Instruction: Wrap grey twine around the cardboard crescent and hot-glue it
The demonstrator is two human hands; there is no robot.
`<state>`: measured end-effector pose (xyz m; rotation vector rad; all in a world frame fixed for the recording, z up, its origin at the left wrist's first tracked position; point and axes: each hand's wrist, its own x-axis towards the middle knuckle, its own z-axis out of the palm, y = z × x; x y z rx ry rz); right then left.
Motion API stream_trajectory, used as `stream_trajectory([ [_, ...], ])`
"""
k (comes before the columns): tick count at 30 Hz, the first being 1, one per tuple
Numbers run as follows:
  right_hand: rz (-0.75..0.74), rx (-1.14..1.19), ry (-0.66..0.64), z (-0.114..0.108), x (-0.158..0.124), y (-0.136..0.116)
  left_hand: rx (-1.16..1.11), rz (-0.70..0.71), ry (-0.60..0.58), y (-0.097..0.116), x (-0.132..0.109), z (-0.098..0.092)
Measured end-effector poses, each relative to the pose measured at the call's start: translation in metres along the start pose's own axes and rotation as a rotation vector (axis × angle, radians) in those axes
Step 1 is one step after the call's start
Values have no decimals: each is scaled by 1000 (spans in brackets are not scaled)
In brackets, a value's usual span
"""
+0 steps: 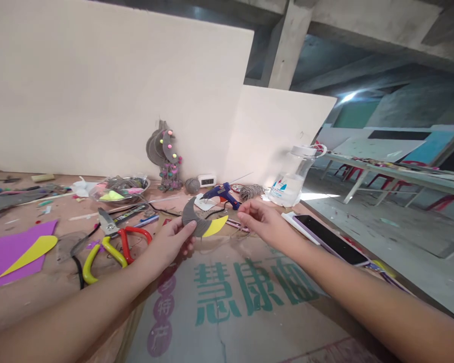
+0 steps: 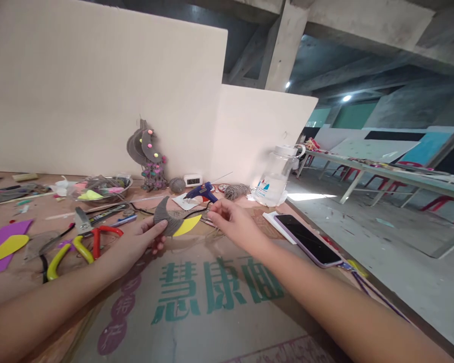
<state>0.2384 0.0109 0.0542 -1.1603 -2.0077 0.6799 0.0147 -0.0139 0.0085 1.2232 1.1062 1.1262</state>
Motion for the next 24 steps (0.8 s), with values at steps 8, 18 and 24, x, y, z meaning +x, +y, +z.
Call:
stream_trajectory([
  [8,101,-223,52,-17,50,59,72,43,-40,-3,1,-2],
  [18,145,-148,45,25,99,78,65,70,-58,-4,4,-3],
  [24,159,-106,139,14,95,67,-59,10,-11,-4,4,-1],
])
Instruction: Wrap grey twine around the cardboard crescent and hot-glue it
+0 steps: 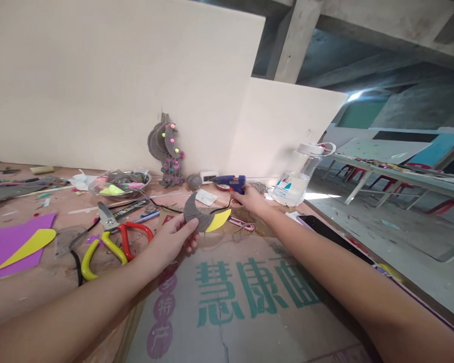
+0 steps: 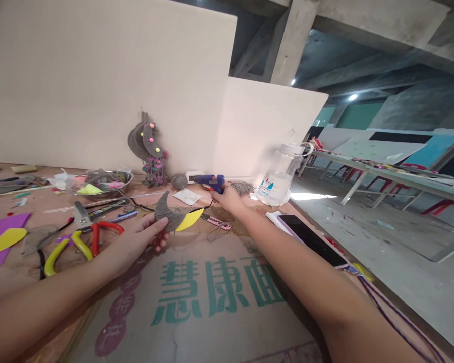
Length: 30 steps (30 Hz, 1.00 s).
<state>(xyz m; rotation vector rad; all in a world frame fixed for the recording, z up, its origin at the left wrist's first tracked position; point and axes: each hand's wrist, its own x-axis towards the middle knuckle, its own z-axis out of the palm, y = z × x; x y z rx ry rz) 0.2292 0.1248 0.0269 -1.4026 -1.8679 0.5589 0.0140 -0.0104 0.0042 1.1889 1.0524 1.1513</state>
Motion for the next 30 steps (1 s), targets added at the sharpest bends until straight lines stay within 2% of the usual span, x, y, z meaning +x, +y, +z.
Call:
stream_trajectory([
  [3,3,31,-13,-16,-12,-13,12,-20,26,2,-1,0],
  [7,-68,157,-63,-30,-43,-28,51,-45,71,7,-5,2],
  [12,-126,207,-99,-32,-94,-35,99,0,66,9,-5,1],
  [16,-84,97,-82,-28,-125,-32,113,-6,82,8,-3,0],
  [21,-128,152,-221,-24,-137,-33,149,-2,94,9,-3,0],
  [25,-110,229,-315,-22,-139,-39,123,-2,84,7,-3,0],
  [30,-24,199,-321,-18,-140,-40,110,-18,80,7,-3,-1],
])
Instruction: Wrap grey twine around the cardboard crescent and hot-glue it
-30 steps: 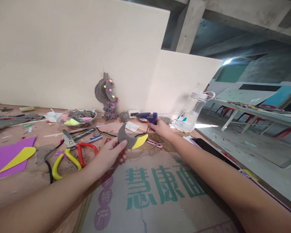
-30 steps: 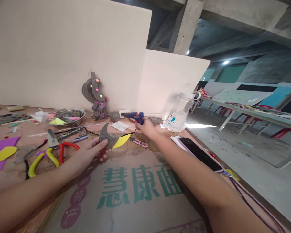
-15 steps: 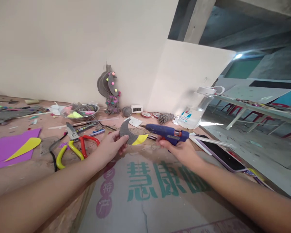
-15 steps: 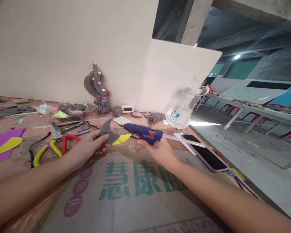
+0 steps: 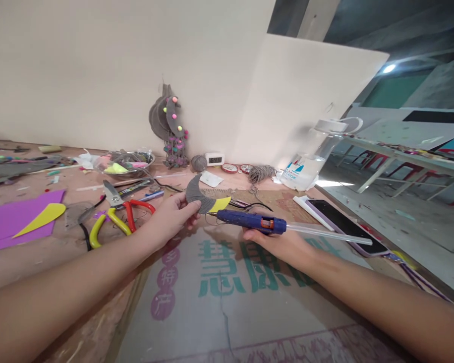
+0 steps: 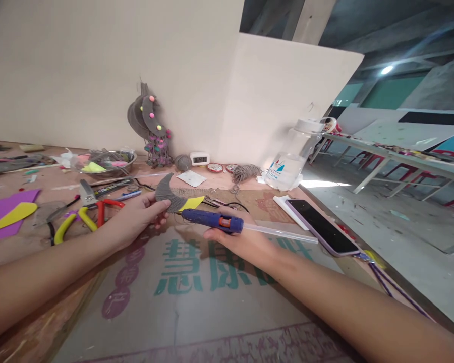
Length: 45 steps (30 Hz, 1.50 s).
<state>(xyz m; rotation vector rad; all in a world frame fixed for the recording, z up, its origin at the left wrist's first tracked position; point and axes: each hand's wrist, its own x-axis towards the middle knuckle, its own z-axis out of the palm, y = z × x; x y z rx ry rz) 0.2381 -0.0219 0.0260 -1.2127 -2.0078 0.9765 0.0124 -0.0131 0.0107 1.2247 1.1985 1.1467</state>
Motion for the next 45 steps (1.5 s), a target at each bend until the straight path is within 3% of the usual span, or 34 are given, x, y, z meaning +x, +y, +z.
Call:
stream_trajectory([
  [12,108,77,37,3,2,-7,5,21,-14,-1,-1,-1],
  [24,-24,-16,12,3,4,6,23,41,-19,-2,1,-1],
  [45,-36,-38,25,3,3,4,33,54,-11,-3,2,-1],
])
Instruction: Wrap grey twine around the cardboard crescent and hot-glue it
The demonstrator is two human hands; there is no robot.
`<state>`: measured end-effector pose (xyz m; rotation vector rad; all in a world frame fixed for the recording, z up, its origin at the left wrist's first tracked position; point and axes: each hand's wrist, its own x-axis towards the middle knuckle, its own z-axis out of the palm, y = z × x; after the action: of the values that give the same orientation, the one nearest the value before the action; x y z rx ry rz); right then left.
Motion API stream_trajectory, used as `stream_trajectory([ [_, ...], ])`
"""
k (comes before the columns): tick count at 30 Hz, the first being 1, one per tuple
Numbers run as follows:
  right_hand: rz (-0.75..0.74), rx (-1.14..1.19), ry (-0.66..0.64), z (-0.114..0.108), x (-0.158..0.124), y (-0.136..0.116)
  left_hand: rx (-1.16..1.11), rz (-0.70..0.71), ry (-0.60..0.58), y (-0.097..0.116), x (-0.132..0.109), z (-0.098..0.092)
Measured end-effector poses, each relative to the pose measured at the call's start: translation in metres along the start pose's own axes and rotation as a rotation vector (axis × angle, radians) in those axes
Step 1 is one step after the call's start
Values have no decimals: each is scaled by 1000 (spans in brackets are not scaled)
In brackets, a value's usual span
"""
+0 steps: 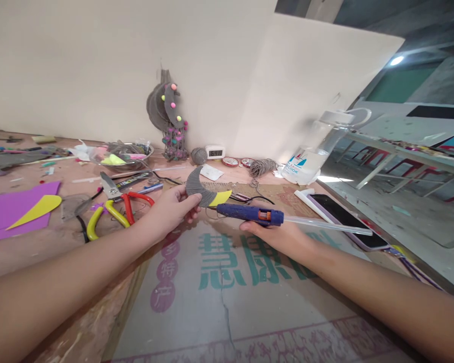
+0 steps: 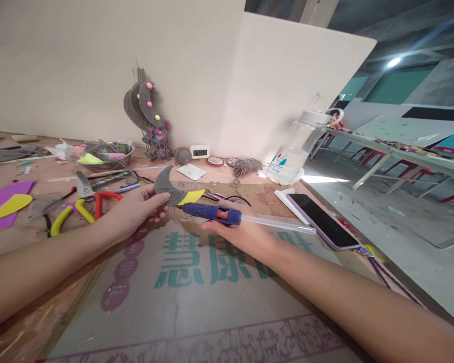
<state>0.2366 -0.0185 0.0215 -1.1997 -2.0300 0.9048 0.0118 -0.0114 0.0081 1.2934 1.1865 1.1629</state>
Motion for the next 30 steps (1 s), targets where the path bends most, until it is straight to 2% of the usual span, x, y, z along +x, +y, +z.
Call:
stream_trajectory([
  [8,-4,-17,2,-1,0,0,15,-13,2,2,-2,-1],
  [18,86,-12,54,-1,1,-9,-3,-47,21,5,-3,0],
  [30,46,15,21,-4,1,-6,11,-28,18,5,-3,1],
])
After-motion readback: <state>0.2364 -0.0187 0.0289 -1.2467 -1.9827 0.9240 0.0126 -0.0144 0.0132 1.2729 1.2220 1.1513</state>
